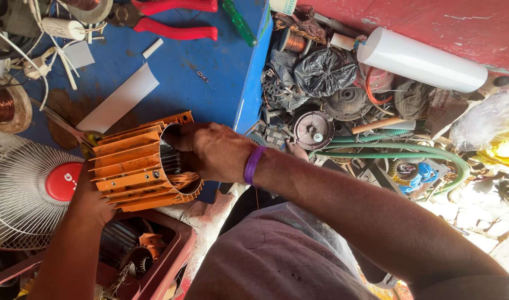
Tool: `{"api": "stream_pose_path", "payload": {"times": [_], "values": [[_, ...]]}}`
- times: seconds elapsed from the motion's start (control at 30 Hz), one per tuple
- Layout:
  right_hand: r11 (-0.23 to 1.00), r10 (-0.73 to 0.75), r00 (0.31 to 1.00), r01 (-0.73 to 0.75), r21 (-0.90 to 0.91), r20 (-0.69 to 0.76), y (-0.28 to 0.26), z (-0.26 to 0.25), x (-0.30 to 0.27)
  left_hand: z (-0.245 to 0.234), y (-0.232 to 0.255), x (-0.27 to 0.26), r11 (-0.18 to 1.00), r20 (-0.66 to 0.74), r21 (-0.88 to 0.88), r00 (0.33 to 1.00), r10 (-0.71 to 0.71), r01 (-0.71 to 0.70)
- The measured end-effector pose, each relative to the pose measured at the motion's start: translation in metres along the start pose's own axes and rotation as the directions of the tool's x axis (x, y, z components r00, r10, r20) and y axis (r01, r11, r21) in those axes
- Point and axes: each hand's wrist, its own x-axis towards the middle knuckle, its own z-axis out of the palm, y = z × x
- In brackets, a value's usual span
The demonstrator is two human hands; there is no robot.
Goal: The person handles an orange cylindrical electrical component, adjusting its internal copper windings by hand. They then use scissors to cut a white rectangular sheet into smaller pieces on a cluttered blue workbench.
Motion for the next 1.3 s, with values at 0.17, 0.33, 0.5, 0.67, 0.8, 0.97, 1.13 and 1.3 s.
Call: {"api": "stream_pose_path", "payload": {"times": [0.17,0.33,0.5,0.67,0.8,0.97,1.13,1.3], "values": [[0.996,0.039,0.999,-0.040,0.081,0.005,0.004,-0.001,-0.005,0.002,0.003,0.001,0.997,-0.054,0.059,0.998,-0.045,0.049],[0.983,0.149,0.988,-0.151,0.101,0.031,0.003,-0.003,-0.009,0.006,0.007,-0.002,0.997,-0.024,0.011,0.997,-0.078,0.078],[0.993,0.118,0.992,-0.119,0.003,0.033,0.003,0.002,0.000,0.003,0.006,-0.003,0.998,-0.012,0.009,0.998,-0.066,0.066],[0.987,0.160,0.986,-0.160,-0.014,0.054,0.000,-0.002,0.006,-0.005,-0.003,0.001,0.997,0.086,-0.080,0.996,-0.006,0.013],[0.953,0.300,0.945,-0.304,0.012,0.129,-0.004,-0.004,0.013,-0.001,0.000,-0.002,1.000,0.036,0.018,0.999,0.004,-0.005],[0.958,0.279,0.953,-0.284,0.035,0.115,0.000,-0.006,0.017,0.004,0.014,-0.012,0.998,0.068,0.064,0.997,-0.028,0.023],[0.953,0.290,0.942,-0.301,0.041,0.170,0.004,-0.005,0.020,-0.006,0.011,0.007,0.990,-0.015,0.086,0.994,-0.112,0.112],[0.938,0.347,0.918,-0.344,-0.050,0.190,-0.002,-0.006,0.025,-0.005,0.007,0.020,0.983,-0.006,0.119,0.990,-0.138,0.138]]}}
